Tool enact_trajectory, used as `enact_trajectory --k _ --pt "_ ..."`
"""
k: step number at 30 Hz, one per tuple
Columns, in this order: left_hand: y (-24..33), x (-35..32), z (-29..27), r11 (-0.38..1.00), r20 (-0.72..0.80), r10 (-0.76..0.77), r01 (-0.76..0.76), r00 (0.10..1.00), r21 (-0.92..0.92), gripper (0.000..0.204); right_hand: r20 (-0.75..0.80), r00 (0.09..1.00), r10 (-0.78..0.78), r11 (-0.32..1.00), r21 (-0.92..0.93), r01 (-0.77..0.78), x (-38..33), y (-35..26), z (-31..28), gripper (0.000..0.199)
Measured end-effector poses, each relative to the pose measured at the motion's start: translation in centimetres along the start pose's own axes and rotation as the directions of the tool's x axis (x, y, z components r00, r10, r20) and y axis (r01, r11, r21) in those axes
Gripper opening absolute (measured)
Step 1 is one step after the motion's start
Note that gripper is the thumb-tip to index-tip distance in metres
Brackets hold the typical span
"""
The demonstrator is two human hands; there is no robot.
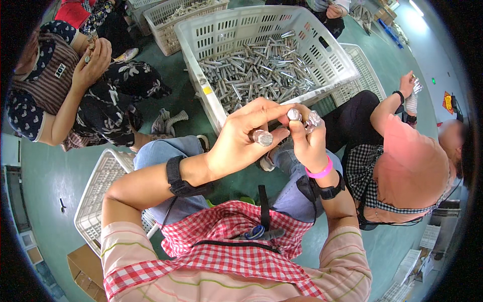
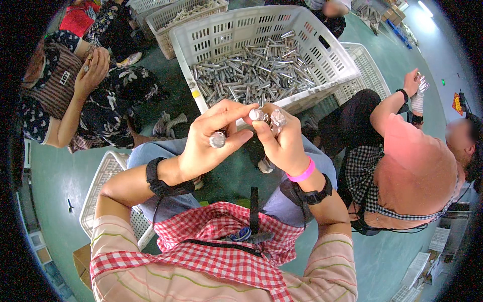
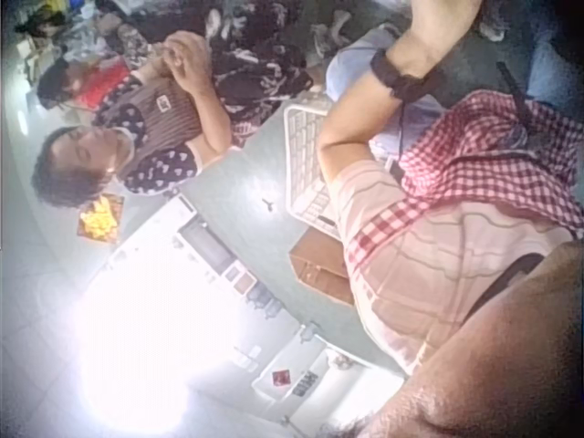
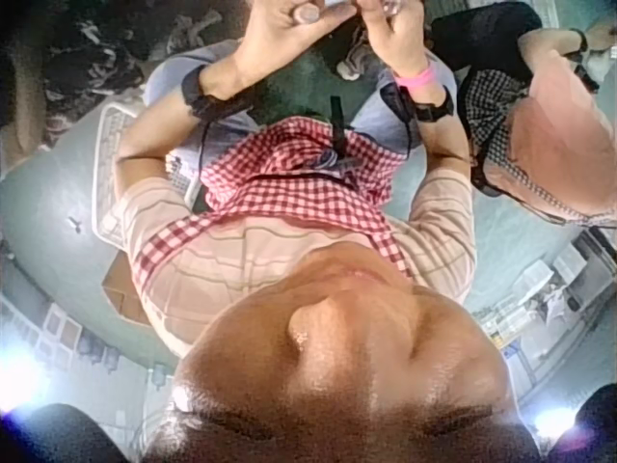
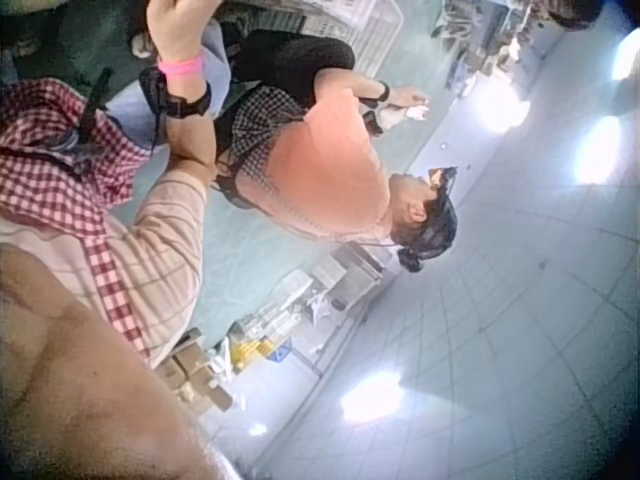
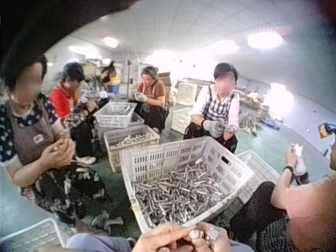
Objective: The person takes metal tubes from a basket and fits metal caps and connectors onto the ends by hand.
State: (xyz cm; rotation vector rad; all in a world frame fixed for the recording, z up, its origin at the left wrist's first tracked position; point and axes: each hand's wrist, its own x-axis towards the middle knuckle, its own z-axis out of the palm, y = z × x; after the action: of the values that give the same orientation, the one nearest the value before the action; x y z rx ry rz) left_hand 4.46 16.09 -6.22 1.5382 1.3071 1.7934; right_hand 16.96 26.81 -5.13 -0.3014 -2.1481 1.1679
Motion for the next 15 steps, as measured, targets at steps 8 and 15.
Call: enact_trajectory --k 8,15 --pt "0.23 -0.2 0.19 0.999 -0.024 -0.012 0.012 1.0 0.03 0.043 0.011 0.999 -0.043 0.998 -0.055 0.043 0.15 -0.12 -0.07 0.023" --pt "-0.01 -0.35 0.05 0.997 0.02 -0.024 0.025 1.0 -0.07 0.039 -0.03 0.993 -0.116 0.976 -0.189 0.109 0.29 -0.27 0.06 0.019"
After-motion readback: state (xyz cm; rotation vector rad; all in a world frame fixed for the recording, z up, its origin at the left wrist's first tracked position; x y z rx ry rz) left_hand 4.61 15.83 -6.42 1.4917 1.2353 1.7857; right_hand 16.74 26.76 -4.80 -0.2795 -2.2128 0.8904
